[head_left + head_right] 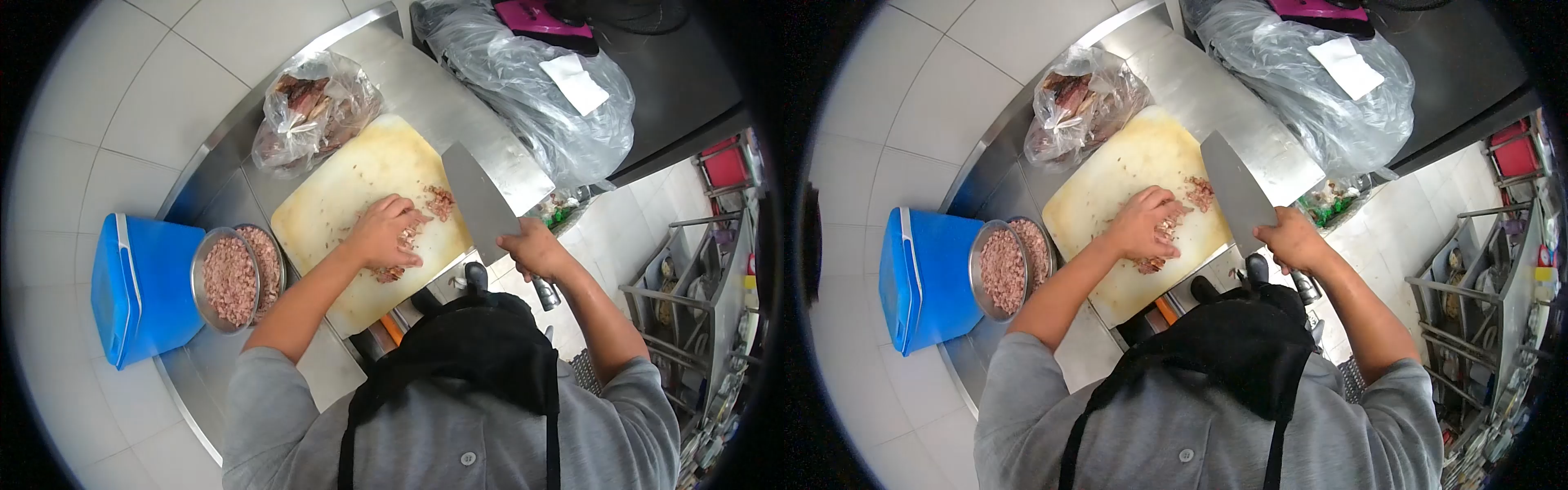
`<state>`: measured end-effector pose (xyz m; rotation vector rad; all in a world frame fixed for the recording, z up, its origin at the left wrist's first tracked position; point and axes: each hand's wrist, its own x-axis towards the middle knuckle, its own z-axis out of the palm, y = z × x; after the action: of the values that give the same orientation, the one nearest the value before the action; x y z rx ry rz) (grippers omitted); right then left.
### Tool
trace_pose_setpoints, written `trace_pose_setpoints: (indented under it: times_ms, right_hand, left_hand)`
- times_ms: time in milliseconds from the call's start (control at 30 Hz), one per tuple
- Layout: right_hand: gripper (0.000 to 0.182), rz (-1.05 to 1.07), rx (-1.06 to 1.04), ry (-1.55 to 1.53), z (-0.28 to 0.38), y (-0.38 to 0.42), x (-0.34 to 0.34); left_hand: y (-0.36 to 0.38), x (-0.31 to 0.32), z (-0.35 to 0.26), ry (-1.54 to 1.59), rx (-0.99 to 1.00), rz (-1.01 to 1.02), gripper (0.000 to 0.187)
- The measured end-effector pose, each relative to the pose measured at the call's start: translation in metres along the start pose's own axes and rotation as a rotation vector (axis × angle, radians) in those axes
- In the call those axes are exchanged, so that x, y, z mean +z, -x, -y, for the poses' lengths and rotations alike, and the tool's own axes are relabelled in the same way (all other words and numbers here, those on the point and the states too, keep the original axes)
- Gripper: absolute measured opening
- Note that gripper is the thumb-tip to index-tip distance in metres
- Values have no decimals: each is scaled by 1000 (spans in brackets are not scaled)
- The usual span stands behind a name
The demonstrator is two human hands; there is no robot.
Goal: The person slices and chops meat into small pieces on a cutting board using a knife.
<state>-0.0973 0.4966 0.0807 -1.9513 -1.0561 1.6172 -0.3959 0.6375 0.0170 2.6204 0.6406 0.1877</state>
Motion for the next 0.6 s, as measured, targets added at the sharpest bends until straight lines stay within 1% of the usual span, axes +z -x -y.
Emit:
trace_pose_setpoints:
  times_ms: [33, 67, 133, 167, 233, 267, 333, 367, 433, 467, 533, 567, 600]
  right_hand:
    - [29, 10, 0, -1, 0, 1, 2]
    - [27, 27, 2, 19, 1, 4, 4]
    - [26, 54, 2, 43, 1, 8, 7]
    - [26, 50, -13, 49, 0, 8, 10]
    - [26, 50, -36, 49, -1, 8, 14]
    - [26, 47, -36, 59, -3, 7, 15]
    - [27, 45, -42, 75, -8, 6, 16]
    - [29, 39, -58, 86, -9, 5, 17]
    - [32, 39, -86, 106, -9, 4, 22]
    - [32, 33, -87, 105, -8, 4, 24]
    - [31, 52, -63, 163, -3, 3, 27]
    - [31, 56, -72, 179, -1, 2, 28]
    - [34, 49, -97, 221, 1, 1, 30]
  left_hand:
    - [5, -8, -4, 27, 11, 135, 80]
    - [13, -12, -5, 27, 0, 139, 80]
    - [28, -19, -5, -110, 127, 145, 84]
    - [38, -16, -3, -114, 117, 147, 84]
    - [58, -1, 4, -120, 64, -3, 78]
    - [63, 5, 4, -124, 62, -1, 78]
    - [70, 21, 3, -148, -90, -163, 71]
    - [73, 28, 0, -155, -99, -168, 71]
    - [73, 42, -8, -255, -350, -372, 68]
    - [69, 46, -13, -260, -358, -381, 68]
    - [59, 56, -26, -273, -677, -477, 66]
    - [53, 64, -31, -272, -689, -492, 66]
    - [46, 71, -35, -286, -794, -557, 67]
